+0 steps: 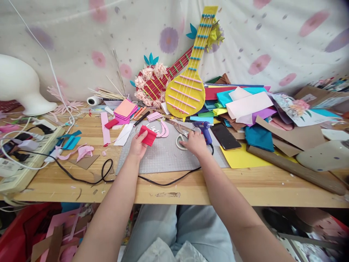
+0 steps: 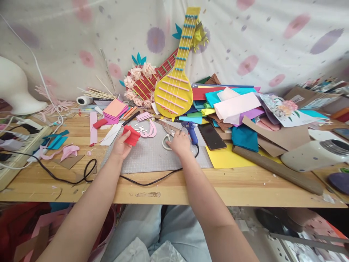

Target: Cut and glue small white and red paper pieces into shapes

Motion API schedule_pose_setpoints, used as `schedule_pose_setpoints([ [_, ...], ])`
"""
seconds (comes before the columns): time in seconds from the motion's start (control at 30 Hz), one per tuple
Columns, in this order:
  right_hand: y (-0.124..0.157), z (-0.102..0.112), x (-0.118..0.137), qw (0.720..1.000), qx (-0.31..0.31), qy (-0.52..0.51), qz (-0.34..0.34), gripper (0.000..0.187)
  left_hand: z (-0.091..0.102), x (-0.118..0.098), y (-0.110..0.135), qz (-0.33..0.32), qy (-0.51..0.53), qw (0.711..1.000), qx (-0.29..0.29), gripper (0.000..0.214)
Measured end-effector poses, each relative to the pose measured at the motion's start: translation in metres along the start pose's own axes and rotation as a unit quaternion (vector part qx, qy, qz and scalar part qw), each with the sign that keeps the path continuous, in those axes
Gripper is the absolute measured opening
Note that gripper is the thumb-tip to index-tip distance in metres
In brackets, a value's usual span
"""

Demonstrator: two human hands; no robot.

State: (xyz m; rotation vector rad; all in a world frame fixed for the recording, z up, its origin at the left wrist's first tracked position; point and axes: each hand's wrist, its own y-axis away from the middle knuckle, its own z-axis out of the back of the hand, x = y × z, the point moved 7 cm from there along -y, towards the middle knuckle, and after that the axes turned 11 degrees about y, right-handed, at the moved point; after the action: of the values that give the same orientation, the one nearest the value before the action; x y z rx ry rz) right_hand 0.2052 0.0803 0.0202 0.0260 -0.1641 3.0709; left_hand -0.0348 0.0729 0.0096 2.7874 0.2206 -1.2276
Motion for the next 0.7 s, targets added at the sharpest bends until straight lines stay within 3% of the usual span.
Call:
schedule_pose_setpoints([
  [0.1, 0.002, 0.001, 0.003, 1.000, -0.005, 0.009, -0.024, 0.063, 0.001, -0.014, 0.003, -0.097, -0.068, 0.993, -0.012, 0.025],
  [0.17, 0.003, 0.001, 0.002, 0.999, 0.015, 0.006, -0.033, 0.062, -0.001, -0.022, 0.007, -0.126, -0.076, 0.989, 0.000, 0.027],
  [0.3, 0.000, 0.001, -0.007, 0.998, 0.059, -0.015, -0.035, 0.036, -0.009, -0.022, 0.009, -0.047, -0.016, 0.997, 0.058, 0.028],
  [0.4, -0.003, 0.004, -0.016, 0.989, 0.090, -0.117, -0.015, 0.020, -0.008, -0.016, 0.008, -0.002, 0.020, 0.998, 0.052, 0.024],
  [0.47, -0.002, 0.005, -0.018, 0.958, 0.125, -0.258, 0.007, 0.020, -0.006, -0.012, 0.006, 0.011, 0.023, 0.999, 0.035, 0.022],
  [0.57, 0.003, 0.011, -0.010, 0.866, 0.177, -0.463, 0.065, 0.025, -0.004, -0.006, 0.004, 0.028, 0.016, 0.999, 0.020, 0.022],
  [0.63, 0.008, 0.016, 0.000, 0.820, 0.190, -0.527, 0.118, 0.032, -0.003, -0.003, 0.003, 0.040, 0.014, 0.999, 0.016, 0.022],
  [0.7, 0.014, 0.021, 0.008, 0.798, 0.187, -0.548, 0.167, 0.036, -0.004, 0.000, 0.003, 0.042, 0.005, 0.999, 0.025, 0.023],
])
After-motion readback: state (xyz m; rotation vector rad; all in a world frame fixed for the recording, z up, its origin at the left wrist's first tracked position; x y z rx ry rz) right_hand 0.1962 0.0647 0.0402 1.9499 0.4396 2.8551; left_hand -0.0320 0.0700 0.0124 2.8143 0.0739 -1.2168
